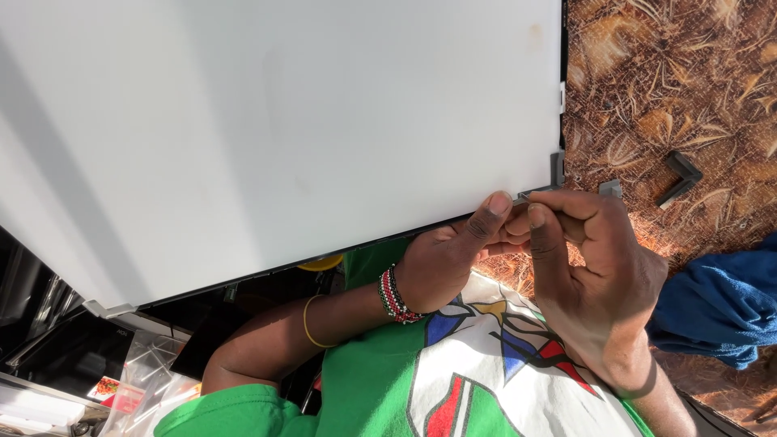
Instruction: Inspecting and adjusting the corner brackets and clips of an LCD panel on a repair bench.
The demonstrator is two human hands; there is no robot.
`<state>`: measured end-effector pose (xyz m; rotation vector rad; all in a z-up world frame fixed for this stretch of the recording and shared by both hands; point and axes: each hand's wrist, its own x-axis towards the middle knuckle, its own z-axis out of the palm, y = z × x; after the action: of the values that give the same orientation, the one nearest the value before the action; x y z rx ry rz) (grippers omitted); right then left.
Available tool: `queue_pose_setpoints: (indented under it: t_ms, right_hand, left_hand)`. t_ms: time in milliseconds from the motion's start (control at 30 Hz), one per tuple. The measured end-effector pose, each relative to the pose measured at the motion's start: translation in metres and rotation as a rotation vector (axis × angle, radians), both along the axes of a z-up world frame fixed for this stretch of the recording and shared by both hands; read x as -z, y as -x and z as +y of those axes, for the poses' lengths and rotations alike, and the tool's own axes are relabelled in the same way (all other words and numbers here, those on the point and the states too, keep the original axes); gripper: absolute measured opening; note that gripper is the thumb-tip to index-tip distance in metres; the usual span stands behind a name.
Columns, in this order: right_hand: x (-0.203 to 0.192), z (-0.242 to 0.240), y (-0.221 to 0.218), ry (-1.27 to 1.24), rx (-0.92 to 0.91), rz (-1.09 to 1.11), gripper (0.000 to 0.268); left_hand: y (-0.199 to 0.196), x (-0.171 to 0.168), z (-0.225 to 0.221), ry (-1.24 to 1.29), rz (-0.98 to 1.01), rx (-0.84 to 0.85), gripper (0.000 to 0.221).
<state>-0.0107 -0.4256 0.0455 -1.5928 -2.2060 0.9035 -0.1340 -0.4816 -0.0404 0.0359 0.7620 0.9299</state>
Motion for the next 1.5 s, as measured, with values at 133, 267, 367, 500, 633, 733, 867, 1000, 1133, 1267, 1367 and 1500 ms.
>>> queue_pose_setpoints:
  t_ms: [133, 267, 367, 500, 633, 733, 867, 1000, 1133, 1267, 1367, 1500]
  right_hand:
    - [0.002, -0.001, -0.001, -0.013, -0.005, -0.027, 0.017]
    - [0.005, -0.003, -0.002, -0.097, -0.053, -0.05, 0.015]
    - [0.006, -0.001, -0.004, -0.147, -0.097, -0.128, 0.012]
    - [0.001, 0.013, -0.009, -0.144, -0.256, -0.231, 0.016]
    - [-0.006, 0.031, -0.008, -0.035, -0.305, -0.293, 0.021]
    - [-0.013, 0.04, -0.005, 0.067, -0.339, -0.441, 0.022]
    - [-0.012, 0.051, -0.008, 0.125, -0.377, -0.534, 0.017]
    - [-0.013, 0.054, -0.011, 0.179, -0.407, -0.534, 0.019]
    - [-0.021, 0.061, -0.002, 0.229, -0.409, -0.503, 0.017]
    - [-0.029, 0.059, -0.004, 0.303, -0.263, -0.002, 0.021]
    - [-0.024, 0.049, -0.011, 0.322, -0.124, 0.207, 0.023]
    - [-0.009, 0.032, -0.02, 0.076, -0.124, 0.274, 0.013]
  left_hand:
    - [0.001, -0.005, 0.003, 0.048, 0.021, -0.002, 0.064]
    - [0.001, -0.005, 0.003, 0.046, 0.046, 0.007, 0.062]
    - [0.001, -0.005, 0.004, 0.015, 0.056, 0.016, 0.063]
    - [-0.001, -0.008, 0.003, -0.047, 0.04, -0.039, 0.061]
    - [0.003, -0.013, 0.008, -0.015, 0.115, 0.024, 0.072]
    - [0.002, -0.013, 0.007, -0.066, 0.107, -0.033, 0.064]
    - [0.0, -0.012, 0.009, -0.035, 0.13, -0.038, 0.068]
    - [-0.001, -0.013, 0.009, 0.014, 0.138, -0.028, 0.073]
    - [-0.001, -0.01, 0.008, -0.008, 0.128, -0.036, 0.071]
    - [0.006, -0.016, 0.009, -0.148, 0.102, 0.022, 0.07]
    - [0.008, -0.017, 0.009, -0.185, 0.124, 0.044, 0.071]
    - [0.008, -0.017, 0.011, -0.157, 0.12, 0.067, 0.073]
